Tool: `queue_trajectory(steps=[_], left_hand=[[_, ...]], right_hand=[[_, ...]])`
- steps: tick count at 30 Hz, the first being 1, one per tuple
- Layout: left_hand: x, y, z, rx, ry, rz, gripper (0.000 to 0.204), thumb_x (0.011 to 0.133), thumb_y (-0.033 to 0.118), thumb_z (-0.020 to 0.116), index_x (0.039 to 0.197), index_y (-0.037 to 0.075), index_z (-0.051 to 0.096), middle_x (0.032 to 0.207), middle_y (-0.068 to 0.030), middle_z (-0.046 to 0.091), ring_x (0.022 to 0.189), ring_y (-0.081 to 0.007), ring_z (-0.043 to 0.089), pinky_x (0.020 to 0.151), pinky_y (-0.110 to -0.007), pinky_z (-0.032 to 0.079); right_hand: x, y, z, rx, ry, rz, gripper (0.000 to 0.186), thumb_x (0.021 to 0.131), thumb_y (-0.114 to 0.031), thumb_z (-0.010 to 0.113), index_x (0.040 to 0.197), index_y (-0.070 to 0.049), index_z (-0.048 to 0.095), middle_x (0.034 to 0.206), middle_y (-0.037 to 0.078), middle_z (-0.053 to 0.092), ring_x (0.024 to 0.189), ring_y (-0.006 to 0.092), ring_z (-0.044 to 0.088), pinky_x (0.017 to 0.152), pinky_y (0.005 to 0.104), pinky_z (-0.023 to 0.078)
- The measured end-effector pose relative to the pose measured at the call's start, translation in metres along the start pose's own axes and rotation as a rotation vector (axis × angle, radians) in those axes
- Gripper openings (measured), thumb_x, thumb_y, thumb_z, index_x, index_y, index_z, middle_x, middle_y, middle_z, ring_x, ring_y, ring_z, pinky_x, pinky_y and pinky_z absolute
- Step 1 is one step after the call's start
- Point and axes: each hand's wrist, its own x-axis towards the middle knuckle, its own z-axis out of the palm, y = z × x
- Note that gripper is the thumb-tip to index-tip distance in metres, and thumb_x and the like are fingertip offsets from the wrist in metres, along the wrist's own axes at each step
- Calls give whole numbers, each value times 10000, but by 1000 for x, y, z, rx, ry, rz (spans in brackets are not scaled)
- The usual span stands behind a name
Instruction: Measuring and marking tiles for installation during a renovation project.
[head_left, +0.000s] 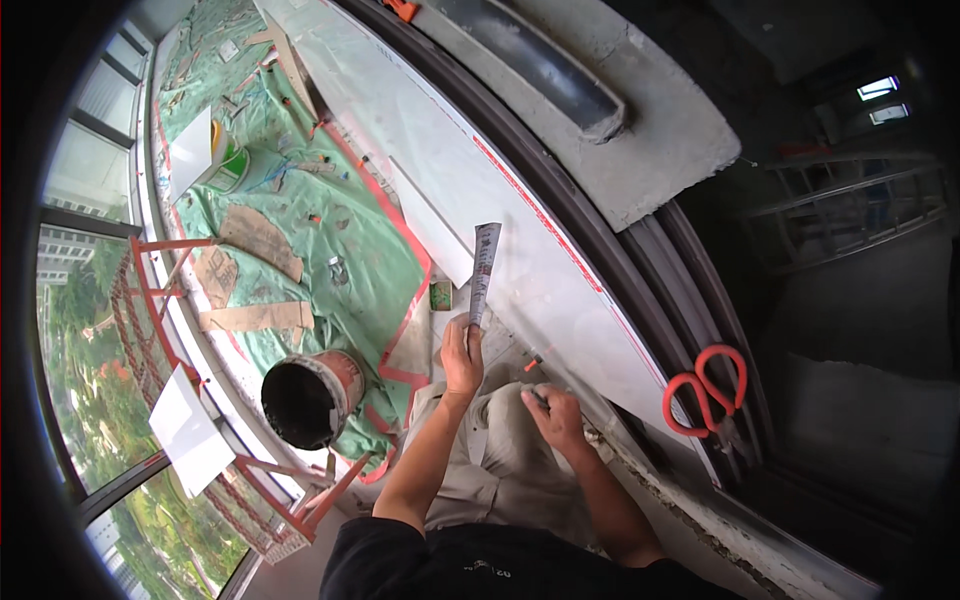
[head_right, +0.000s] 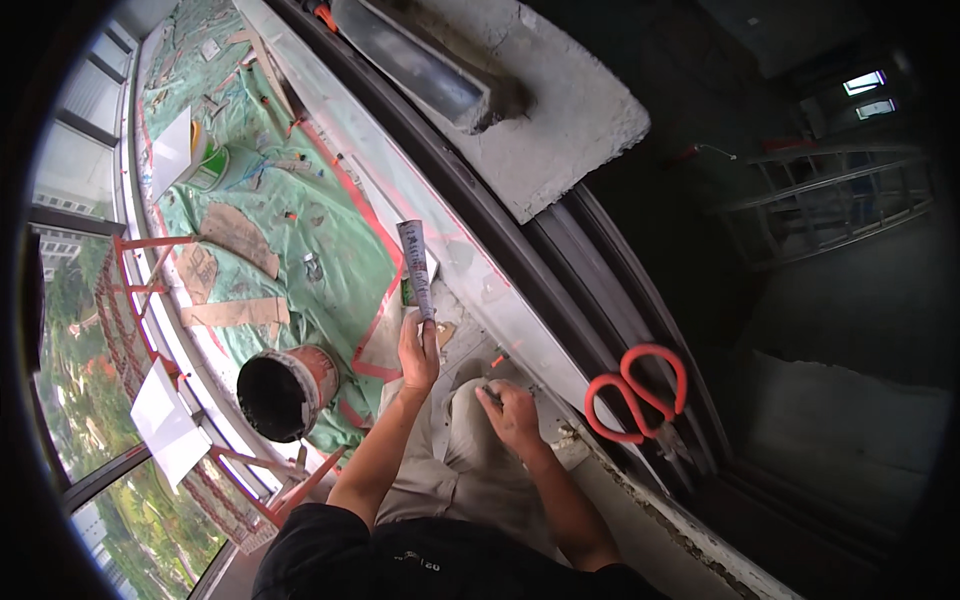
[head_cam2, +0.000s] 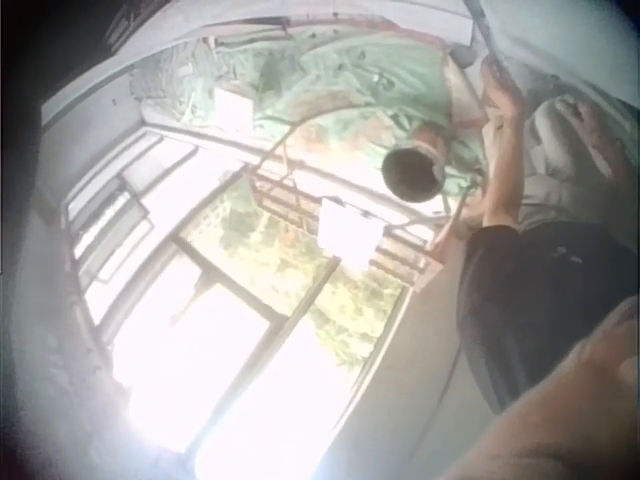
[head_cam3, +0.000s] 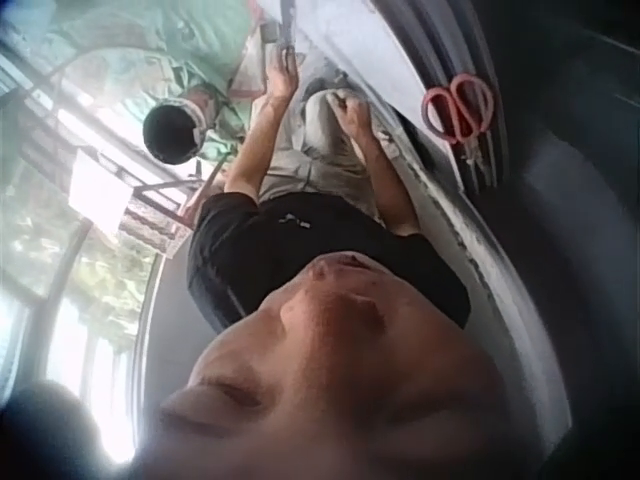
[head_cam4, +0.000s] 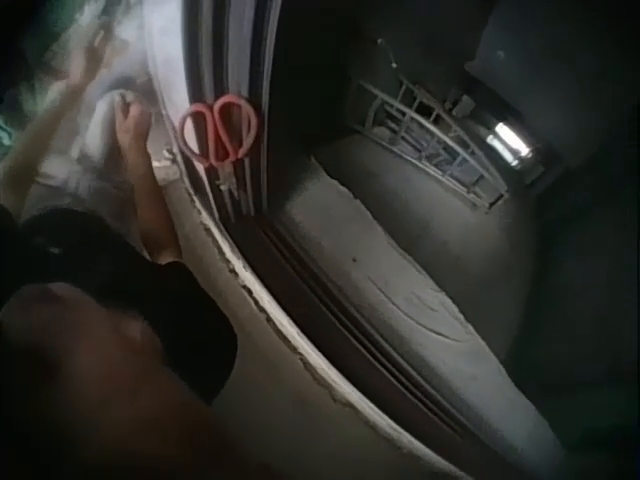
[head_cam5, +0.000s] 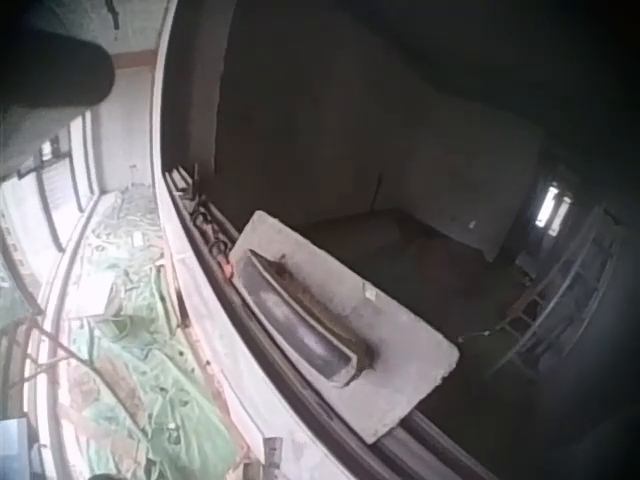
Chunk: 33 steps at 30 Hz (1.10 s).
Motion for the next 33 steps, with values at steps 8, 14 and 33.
queue_trajectory(steps=[8,14,33], left_hand=[[25,-54,57,-114,-62,211,126,1033,24,656,1147,-20,624,1107,-219,664,959,-441,658,832,-480,542],[25,-68,78,-131,-42,347,136,1018,48,698,1120,-16,636,1098,-215,670,956,-423,662,826,-474,542],[-50,-36,60,-518,-508,663,95,1014,75,749,1076,5,730,1010,-169,704,898,-353,687,800,-418,555]], right_hand=[[30,20,42,142,56,-54,275,1032,-252,777,1048,20,747,915,217,732,817,403,721,716,431,549],[21,37,48,340,114,-20,317,1108,-205,681,905,36,719,737,45,627,612,85,575,566,305,440],[-69,9,-7,-121,1092,-350,143,1002,-151,802,1036,-22,749,801,42,678,679,112,582,638,297,470]])
